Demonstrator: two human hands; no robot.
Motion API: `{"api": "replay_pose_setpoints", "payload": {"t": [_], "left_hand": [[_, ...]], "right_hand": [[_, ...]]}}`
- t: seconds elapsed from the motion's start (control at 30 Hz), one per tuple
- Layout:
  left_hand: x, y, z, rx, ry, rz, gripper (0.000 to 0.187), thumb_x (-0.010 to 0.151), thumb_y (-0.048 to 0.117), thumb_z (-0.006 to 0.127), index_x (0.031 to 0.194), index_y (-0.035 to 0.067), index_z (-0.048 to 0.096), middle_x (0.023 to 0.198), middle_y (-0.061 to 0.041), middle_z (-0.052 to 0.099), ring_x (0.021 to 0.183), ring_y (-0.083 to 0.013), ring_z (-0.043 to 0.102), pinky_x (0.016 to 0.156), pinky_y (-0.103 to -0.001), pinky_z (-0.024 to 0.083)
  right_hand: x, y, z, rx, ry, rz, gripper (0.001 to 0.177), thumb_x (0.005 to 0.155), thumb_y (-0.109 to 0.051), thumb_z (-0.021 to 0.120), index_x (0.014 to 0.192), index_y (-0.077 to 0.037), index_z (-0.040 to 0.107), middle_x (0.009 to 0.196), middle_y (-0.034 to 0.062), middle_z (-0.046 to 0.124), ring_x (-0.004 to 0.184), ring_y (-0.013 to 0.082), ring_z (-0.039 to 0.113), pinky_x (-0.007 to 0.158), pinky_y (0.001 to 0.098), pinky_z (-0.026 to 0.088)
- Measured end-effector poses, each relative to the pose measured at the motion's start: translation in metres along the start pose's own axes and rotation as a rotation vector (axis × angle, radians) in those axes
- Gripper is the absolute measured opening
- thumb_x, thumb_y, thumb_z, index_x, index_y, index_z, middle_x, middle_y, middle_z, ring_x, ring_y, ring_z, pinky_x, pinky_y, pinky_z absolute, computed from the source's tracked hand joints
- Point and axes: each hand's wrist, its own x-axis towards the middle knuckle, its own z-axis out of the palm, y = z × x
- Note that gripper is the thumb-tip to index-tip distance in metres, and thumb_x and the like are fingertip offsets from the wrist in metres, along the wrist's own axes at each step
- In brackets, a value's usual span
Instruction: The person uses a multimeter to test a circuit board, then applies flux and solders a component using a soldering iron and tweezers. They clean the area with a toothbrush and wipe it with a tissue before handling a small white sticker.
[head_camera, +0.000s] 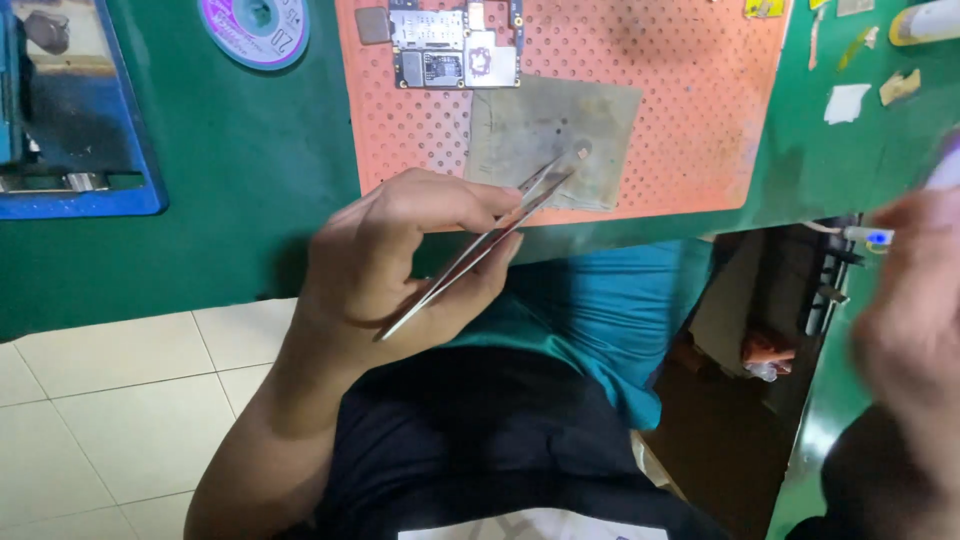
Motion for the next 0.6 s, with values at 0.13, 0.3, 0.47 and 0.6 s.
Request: {"api": "replay_pose_setpoints", "payload": {"t": [0.13,0.3,0.47,0.6], "left_hand": [[0.004,0.0,-0.003,0.028,-0.041,-0.016,0.03,0.078,-0.006,0.069,0.094,0.002,0.045,0.091,-0.01,0.062,0.084,-0.0221,0.067,0.071,-0.026,0.055],[0.005,0.003,-0.003,0.041,-0.048,-0.046,0.025,0.079,-0.006,0.068,0.092,0.001,0.048,0.091,-0.01,0.061,0.08,-0.0208,0.065,0.073,-0.027,0.053],[0.002,-0.002,-0.005,0.08,-0.079,-0.038,0.03,0.079,-0.003,0.07,0.098,0.003,0.047,0.091,-0.009,0.06,0.081,-0.0242,0.065,0.069,-0.031,0.053],[0.002,-0.002,-0.005,0.107,-0.071,-0.035,0.029,0.079,-0.002,0.071,0.098,0.003,0.049,0.093,-0.011,0.06,0.079,-0.0239,0.065,0.069,-0.03,0.053]], "right_hand": [[-0.005,-0.063,0.015,0.189,0.109,-0.087,0.04,0.094,-0.001,0.054,0.133,0.004,0.047,0.1,0.0113,0.065,0.078,0.0234,0.059,0.068,0.0295,0.045],[-0.002,-0.076,0.023,0.236,-0.044,-0.134,0.05,0.091,-0.004,0.056,0.136,-0.01,0.034,0.081,0.0046,0.051,0.065,0.0179,0.048,0.047,0.032,0.04],[0.004,-0.074,0.015,0.136,-0.07,-0.14,0.046,0.09,-0.008,0.057,0.133,-0.014,0.043,0.071,0.0028,0.042,0.055,0.0182,0.042,0.042,0.0339,0.037],[0.004,-0.075,0.009,0.056,-0.152,-0.124,0.05,0.089,-0.011,0.057,0.135,-0.019,0.04,0.068,0.0021,0.036,0.053,0.0191,0.038,0.037,0.0352,0.032]]}}
